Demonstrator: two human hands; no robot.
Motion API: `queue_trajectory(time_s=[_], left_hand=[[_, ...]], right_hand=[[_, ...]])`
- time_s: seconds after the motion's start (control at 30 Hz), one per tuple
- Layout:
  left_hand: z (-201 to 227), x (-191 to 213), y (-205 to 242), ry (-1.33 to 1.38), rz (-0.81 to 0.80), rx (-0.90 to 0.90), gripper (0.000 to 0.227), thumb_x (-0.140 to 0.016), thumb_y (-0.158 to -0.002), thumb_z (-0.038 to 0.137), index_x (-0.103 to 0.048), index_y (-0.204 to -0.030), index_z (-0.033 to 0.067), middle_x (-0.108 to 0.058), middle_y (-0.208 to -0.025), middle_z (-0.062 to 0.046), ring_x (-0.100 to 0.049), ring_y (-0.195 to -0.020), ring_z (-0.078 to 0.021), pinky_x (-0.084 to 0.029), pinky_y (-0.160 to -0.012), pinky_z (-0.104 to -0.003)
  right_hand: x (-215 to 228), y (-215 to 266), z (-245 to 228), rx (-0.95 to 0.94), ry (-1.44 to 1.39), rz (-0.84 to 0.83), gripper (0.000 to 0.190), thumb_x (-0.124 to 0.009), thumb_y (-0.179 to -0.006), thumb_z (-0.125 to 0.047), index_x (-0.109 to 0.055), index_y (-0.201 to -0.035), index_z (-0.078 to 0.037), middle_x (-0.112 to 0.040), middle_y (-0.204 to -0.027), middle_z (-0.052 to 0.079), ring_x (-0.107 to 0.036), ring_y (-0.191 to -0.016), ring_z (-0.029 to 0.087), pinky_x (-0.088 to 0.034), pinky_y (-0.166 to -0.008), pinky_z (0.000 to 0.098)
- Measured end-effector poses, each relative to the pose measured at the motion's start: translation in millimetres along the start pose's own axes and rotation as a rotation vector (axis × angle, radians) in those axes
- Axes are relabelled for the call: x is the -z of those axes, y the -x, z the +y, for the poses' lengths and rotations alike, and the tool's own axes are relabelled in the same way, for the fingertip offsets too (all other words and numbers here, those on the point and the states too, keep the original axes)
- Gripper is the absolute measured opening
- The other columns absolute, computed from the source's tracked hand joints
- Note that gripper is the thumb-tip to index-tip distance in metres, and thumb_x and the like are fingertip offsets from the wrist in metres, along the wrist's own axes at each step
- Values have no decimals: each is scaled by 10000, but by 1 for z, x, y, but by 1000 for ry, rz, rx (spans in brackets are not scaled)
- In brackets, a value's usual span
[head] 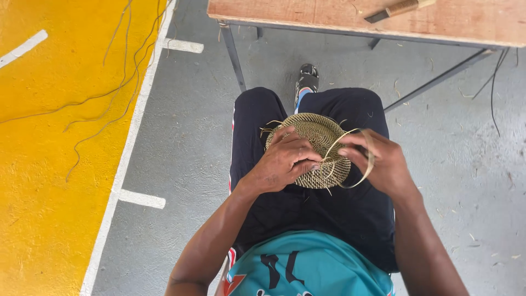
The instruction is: The person is weaving a circular basket or base using thin straw-like fibers and a thicker cord, occasionally using tools like a needle and snips.
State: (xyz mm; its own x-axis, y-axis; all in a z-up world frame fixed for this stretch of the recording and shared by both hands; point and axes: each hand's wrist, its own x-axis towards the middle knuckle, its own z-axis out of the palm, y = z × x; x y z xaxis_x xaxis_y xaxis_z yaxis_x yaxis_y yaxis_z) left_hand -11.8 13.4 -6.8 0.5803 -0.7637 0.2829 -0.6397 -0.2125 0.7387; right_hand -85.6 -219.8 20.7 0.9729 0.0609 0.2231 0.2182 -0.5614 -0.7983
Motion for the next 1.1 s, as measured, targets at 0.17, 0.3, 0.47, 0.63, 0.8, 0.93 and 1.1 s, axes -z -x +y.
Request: queue_trajectory(time_s=[0.17,0.3,0.47,0.63,0.8,0.93,1.1], left_hand=[[-3,-4,2,-16,18,-42,157,-700,-945,300,-755,-1036,183,-678,-911,37,-653,-1021,-145,-280,-1234,-486],[3,5,1,21,25,-34,108,-693,-974,247,-750,-1032,175,-673,-906,36,-654,-1005,-152,-289,-1234,-481],[0,2,-1,5,10,-69,108,-710,-947,246,-736,-1020,171,-652,-906,26,-641,-1008,-170,-294,-1201,-485],[6,3,-1,15,8,-49,73,-706,-962,234,-719,-991,168,-624,-878,25,-640,-986,-160,-325,-1179,-464],[3,4,-1,-24,-18,-81,82,-683,-994,251,-682,-1005,170,-604,-889,24,-627,-984,-162,-286,-1219,-467],[-2,8,-7,-57,-66,-58,84,-669,-995,257,-699,-980,179,-604,-877,26,-644,-980,-143,-255,-1234,-484],[13,4,8,-190,-6,-86,170,-688,-969,269,-734,-1109,186,-637,-916,25,-617,-1016,-175,-240,-1236,-493]], right_hand=[[-9,-16,20,140,309,95,128,-775,-947,-124,-696,-900,-35,-645,-760,87,-622,-670,207,-497,-593,379],[7,-26,50,147,389,296,189,-726,-1067,-117,-673,-920,-12,-675,-857,120,-654,-730,235,-525,-646,359],[-5,-16,6,184,203,143,138,-721,-999,-154,-711,-1007,-17,-715,-881,96,-692,-761,211,-545,-654,339],[-15,-12,9,208,439,164,272,-776,-941,-163,-618,-747,-56,-625,-696,48,-616,-661,186,-502,-567,349],[-19,-24,20,286,576,218,388,-785,-903,-113,-495,-647,-88,-515,-604,13,-536,-598,185,-443,-501,358],[-15,-17,20,175,471,231,339,-772,-943,-125,-544,-702,-51,-554,-656,50,-563,-633,211,-471,-561,375],[22,-23,-21,-80,157,-221,164,-718,-900,-198,-761,-1013,-86,-770,-944,44,-753,-812,203,-584,-699,343]])
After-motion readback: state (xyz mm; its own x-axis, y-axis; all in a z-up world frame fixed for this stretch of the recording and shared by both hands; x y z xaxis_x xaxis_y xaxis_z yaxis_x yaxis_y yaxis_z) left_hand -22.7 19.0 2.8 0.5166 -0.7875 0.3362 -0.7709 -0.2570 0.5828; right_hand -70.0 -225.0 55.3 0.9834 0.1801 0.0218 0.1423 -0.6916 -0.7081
